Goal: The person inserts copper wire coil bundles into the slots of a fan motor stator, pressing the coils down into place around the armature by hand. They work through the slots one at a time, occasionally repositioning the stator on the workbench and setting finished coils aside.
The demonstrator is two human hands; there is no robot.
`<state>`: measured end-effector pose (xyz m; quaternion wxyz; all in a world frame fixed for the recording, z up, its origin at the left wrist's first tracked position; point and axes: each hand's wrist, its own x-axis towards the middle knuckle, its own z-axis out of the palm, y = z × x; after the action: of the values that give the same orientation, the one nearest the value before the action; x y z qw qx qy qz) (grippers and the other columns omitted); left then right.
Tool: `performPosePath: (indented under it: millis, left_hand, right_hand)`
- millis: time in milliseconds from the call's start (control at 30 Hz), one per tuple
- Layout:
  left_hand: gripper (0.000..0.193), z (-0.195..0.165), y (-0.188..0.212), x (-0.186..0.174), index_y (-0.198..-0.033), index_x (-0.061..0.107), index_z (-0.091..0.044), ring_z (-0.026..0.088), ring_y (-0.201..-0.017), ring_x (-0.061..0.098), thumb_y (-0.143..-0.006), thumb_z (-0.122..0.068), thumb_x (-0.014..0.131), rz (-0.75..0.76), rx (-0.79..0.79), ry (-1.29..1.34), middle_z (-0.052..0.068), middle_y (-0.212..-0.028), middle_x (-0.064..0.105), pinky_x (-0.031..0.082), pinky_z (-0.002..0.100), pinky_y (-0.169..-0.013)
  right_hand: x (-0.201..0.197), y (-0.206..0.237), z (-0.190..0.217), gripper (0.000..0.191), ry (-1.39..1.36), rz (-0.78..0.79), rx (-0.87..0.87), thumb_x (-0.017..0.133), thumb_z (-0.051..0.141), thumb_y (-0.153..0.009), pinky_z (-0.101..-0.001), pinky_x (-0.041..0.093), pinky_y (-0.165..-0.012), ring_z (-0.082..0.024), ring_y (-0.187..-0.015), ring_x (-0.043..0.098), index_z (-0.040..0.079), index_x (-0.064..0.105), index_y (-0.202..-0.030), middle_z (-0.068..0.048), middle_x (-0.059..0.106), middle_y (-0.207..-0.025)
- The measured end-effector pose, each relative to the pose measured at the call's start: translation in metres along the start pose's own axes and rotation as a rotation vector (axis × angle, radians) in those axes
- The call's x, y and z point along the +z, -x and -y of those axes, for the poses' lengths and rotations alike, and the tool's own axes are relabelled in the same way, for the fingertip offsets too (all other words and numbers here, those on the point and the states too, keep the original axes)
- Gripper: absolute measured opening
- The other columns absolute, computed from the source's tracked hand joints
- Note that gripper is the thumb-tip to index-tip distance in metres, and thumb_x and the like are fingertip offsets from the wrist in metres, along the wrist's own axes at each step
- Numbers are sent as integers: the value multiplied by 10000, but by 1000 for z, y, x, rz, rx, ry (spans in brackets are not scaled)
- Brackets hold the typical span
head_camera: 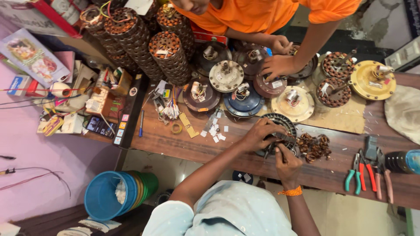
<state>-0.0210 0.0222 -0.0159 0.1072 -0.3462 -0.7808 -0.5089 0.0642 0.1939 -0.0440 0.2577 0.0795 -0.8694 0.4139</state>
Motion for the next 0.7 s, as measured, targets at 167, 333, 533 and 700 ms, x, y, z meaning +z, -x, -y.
performPosePath:
  millis: [167,333,533,700]
  left_hand:
    - [416,3,4,4,-1208,687,-199,211,-1005,583,-823,-88,802,-13,1,-6,-69,-1239,714,453,372,-985]
    - [439,13,2,11,-1225,695,-247,196,-1009,595,-827,-113,823,-33,32,4,-76,-1234,708,454,359,-961]
    - [585,-14,16,3,-1380,601,-210,257,-1078,570,-828,-142,783,-119,113,-219,29,-1231,640,417,439,-950]
    - [589,-67,38,-3,-1445,599,-267,255,-999,603,-897,-77,702,54,-54,-479,28,-1051,578,474,411,-796]
  right_hand:
    - [7,4,-4,186,19,43,28,761,74,-937,-346,518,-595,-211,-610,668,5,767,-1110,-175,737,-865]
    - [6,6,-6,178,53,34,-152,741,47,-936,-383,580,-721,-306,-795,736,-4,753,-1106,-199,742,-966]
    - [2,7,-11,150,42,71,-155,731,-1,-912,-396,570,-681,-325,-753,722,-8,753,-1060,-186,740,-908]
    - [0,15,-9,47,79,71,13,744,-24,-969,-380,541,-630,-313,-702,717,5,738,-1006,-179,715,-836]
